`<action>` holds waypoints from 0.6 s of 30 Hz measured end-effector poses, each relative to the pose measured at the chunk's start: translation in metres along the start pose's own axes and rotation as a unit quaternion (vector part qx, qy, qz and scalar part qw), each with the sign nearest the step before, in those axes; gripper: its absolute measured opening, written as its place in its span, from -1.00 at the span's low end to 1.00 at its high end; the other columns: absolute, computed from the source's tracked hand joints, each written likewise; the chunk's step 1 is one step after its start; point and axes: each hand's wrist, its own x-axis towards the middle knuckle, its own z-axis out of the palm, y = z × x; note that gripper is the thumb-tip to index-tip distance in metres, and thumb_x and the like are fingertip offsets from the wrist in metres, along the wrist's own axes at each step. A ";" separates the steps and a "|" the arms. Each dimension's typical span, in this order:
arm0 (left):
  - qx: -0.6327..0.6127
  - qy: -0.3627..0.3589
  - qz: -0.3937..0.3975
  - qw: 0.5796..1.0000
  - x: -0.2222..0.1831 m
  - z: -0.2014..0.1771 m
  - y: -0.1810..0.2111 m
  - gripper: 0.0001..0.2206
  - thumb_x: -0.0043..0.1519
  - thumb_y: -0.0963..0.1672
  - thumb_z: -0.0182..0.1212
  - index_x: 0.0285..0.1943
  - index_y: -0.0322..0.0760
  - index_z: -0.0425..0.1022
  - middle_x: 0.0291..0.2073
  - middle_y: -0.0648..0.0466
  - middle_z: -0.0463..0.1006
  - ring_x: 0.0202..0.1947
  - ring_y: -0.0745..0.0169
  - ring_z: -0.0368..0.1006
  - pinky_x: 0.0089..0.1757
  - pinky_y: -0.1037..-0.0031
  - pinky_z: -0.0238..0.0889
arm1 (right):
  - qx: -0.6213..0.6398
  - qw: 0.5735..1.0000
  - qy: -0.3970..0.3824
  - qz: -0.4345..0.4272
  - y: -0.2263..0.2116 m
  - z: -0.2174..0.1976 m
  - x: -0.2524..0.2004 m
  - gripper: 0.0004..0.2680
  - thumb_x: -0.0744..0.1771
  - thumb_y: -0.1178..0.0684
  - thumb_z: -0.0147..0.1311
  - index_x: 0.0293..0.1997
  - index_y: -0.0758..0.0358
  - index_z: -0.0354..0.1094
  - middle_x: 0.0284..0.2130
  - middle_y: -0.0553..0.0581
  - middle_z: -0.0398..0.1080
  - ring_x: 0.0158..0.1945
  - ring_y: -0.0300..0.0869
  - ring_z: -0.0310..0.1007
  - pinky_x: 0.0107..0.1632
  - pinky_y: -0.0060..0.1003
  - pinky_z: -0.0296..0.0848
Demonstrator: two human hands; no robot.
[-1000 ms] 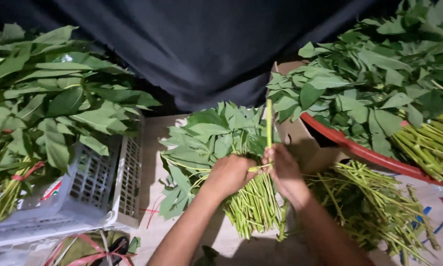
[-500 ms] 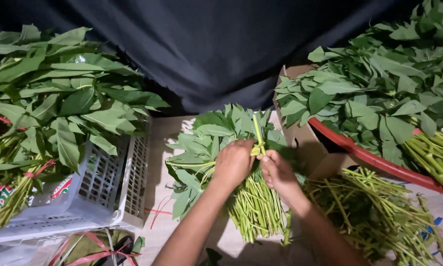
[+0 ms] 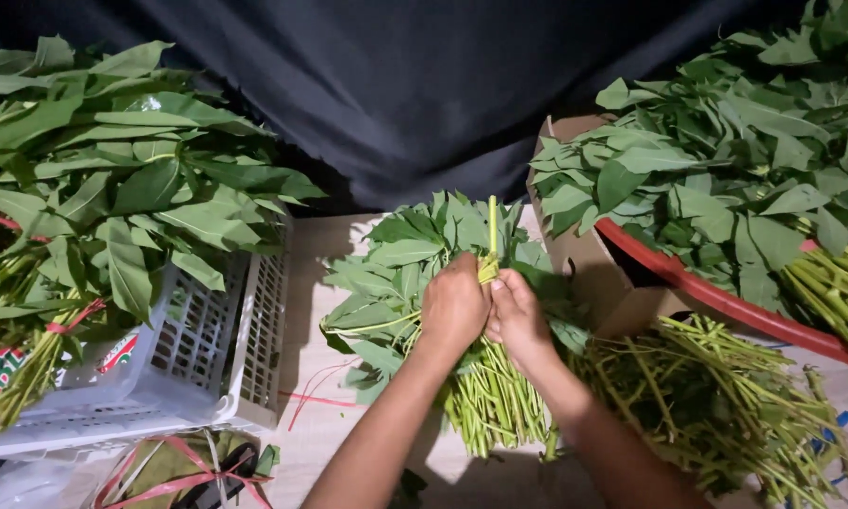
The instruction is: Bundling leafy green vegetables by gathering them into bunches, aligning the stems, and tying them with red plastic string.
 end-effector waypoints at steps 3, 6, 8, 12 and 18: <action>0.000 -0.014 -0.001 1.000 -0.001 -0.007 -0.001 -0.77 0.29 -0.07 -0.02 -0.20 -0.34 0.45 -0.37 -0.25 0.55 -0.17 -0.43 0.53 -0.13 -0.12 0.39 | -0.016 0.999 0.000 -0.030 0.001 -0.007 -0.003 -0.90 0.44 0.08 -0.20 -0.02 0.20 0.23 -0.57 0.03 0.10 -0.66 -0.30 0.14 -0.68 -0.49 0.16; 0.021 0.020 0.047 0.998 -0.002 0.011 -0.015 -0.77 0.24 -0.02 0.06 -0.27 -0.23 0.46 -0.46 -0.12 0.51 -0.26 -0.31 0.55 -0.19 0.00 0.43 | -0.024 0.998 0.042 -0.026 -0.005 -0.007 -0.018 -0.90 0.43 0.09 -0.15 -0.05 0.21 0.29 -0.57 0.07 0.16 -0.62 -0.28 0.19 -0.60 -0.47 0.25; 0.024 0.020 0.082 0.996 0.001 0.022 -0.029 -0.75 0.22 0.02 0.09 -0.29 -0.19 0.46 -0.47 -0.08 0.52 -0.27 -0.25 0.55 -0.20 0.04 0.43 | 0.000 0.998 0.066 -0.015 0.010 -0.024 -0.006 -0.88 0.43 0.05 -0.16 -0.03 0.21 0.28 -0.57 0.07 0.16 -0.61 -0.27 0.15 -0.58 -0.45 0.23; 0.012 0.039 0.147 0.988 0.002 0.020 -0.035 -0.78 0.19 0.03 0.19 -0.23 -0.13 0.52 -0.43 -0.03 0.59 -0.24 -0.17 0.58 -0.16 0.12 0.46 | -0.040 0.994 0.097 0.039 0.016 -0.064 -0.002 -0.81 0.44 -0.03 -0.21 -0.06 0.24 0.31 -0.55 0.12 0.24 -0.57 -0.24 0.20 -0.50 -0.41 0.25; -0.054 0.107 0.133 0.984 0.010 -0.020 -0.039 -0.90 0.23 -0.03 0.29 -0.19 -0.01 0.60 -0.41 0.03 0.62 -0.29 -0.13 0.57 -0.17 0.17 0.43 | -0.409 0.906 0.080 -0.071 0.081 -0.186 -0.007 -0.85 0.34 -0.05 0.18 -0.20 0.16 0.60 -0.58 0.16 0.44 -0.43 -0.11 0.41 -0.25 -0.25 0.47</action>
